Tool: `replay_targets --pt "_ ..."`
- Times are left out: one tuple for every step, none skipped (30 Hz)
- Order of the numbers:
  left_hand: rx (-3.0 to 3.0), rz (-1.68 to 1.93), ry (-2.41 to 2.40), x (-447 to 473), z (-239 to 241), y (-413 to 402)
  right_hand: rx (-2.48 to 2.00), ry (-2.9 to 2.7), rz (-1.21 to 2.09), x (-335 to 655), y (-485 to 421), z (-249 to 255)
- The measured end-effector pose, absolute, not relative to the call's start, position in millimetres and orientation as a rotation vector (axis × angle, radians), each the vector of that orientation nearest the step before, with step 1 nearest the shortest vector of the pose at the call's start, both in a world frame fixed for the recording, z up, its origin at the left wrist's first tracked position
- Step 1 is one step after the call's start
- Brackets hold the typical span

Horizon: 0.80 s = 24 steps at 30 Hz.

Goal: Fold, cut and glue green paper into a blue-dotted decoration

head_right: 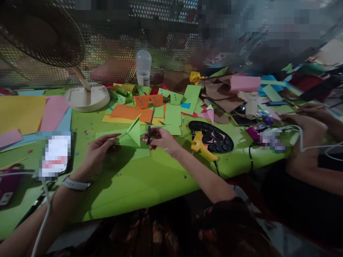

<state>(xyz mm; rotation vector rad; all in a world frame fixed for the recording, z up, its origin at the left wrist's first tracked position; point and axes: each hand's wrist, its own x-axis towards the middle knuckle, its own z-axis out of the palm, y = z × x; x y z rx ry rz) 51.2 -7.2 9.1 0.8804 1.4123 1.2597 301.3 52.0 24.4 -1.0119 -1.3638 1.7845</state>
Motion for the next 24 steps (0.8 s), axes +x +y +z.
replay_targets --pt "0.911 1.267 1.409 50.3 7.3 -7.3 -1.041 -1.330 1.746 297.3 52.8 21.9" --pt "0.941 1.272 1.406 49.7 5.4 -7.5 -1.074 -1.301 1.694 293.1 53.2 19.2" --pt "0.973 1.277 1.403 49.4 3.7 -7.9 -1.102 -1.282 1.638 288.7 53.0 16.5" --pt "1.003 1.280 1.403 49.7 2.5 -8.6 -1.119 -1.269 1.587 284.4 52.4 14.2" --pt "1.029 1.279 1.403 50.4 1.9 -9.6 -1.123 -1.254 1.550 280.3 51.3 12.4" --pt "1.051 1.274 1.401 51.6 2.0 -10.9 -1.121 -1.242 1.527 276.7 49.8 11.0" --pt "1.071 1.263 1.395 53.1 2.9 -12.3 -1.122 -1.235 1.512 273.5 48.1 10.1" --pt "1.089 1.254 1.386 54.7 4.4 -13.9 -1.129 -1.230 1.494 271.0 46.3 9.5" --pt "1.108 1.248 1.376 56.3 6.5 -15.4 -1.136 -1.228 1.476 269.1 44.6 9.0" --pt "1.132 1.247 1.369 57.6 8.8 -16.7 -1.139 -1.229 1.460 267.8 43.2 8.5" --pt "1.161 1.255 1.370 58.7 11.2 -17.8 -1.132 -1.232 1.446 267.0 42.0 7.9" --pt "1.182 1.274 1.376 59.6 13.2 -18.6 -1.112 -1.232 1.434 266.6 41.2 7.1" --pt "1.182 1.308 1.382 60.3 14.7 -19.1 -1.090 -1.224 1.421 266.5 40.6 6.2" --pt "1.152 1.358 1.383 61.1 15.4 -19.3 -1.073 -1.213 1.409 266.4 40.3 5.4" --pt "1.094 1.414 1.375 62.2 15.1 -19.3 -1.065 -1.199 1.391 266.4 40.0 4.6" --pt "1.012 1.463 1.360 63.8 14.0 -19.2 -1.061 -1.185 1.367 266.2 39.7 4.2" --pt "0.924 1.486 1.337 65.7 12.0 -19.3 -1.058 -1.173 1.343 265.9 39.3 4.0" --pt "0.849 1.478 1.310 68.1 9.5 -19.5 -1.055 -1.165 1.323 265.3 38.6 4.2" --pt "0.802 1.436 1.281 70.5 6.8 -20.1 -1.051 -1.164 1.311 264.6 37.6 4.8" --pt "0.784 1.371 1.257 72.8 4.1 -21.2 -1.047 -1.167 1.304 263.8 36.3 5.5" --pt "0.794 1.292 1.242 74.5 1.7 -22.7 -1.046 -1.172 1.300 262.9 34.8 6.4" --pt "0.823 1.214 1.242 75.6 -0.2 -24.7 -1.051 -1.181 1.297 262.1 33.2 7.2" --pt "0.867 1.136 1.264 75.8 -1.5 -26.8 -1.059 -1.192 1.294 261.4 31.7 7.9" --pt "0.912 1.053 1.312 75.2 -2.2 -29.0 -1.067 -1.206 1.294 260.9 30.3 8.3"
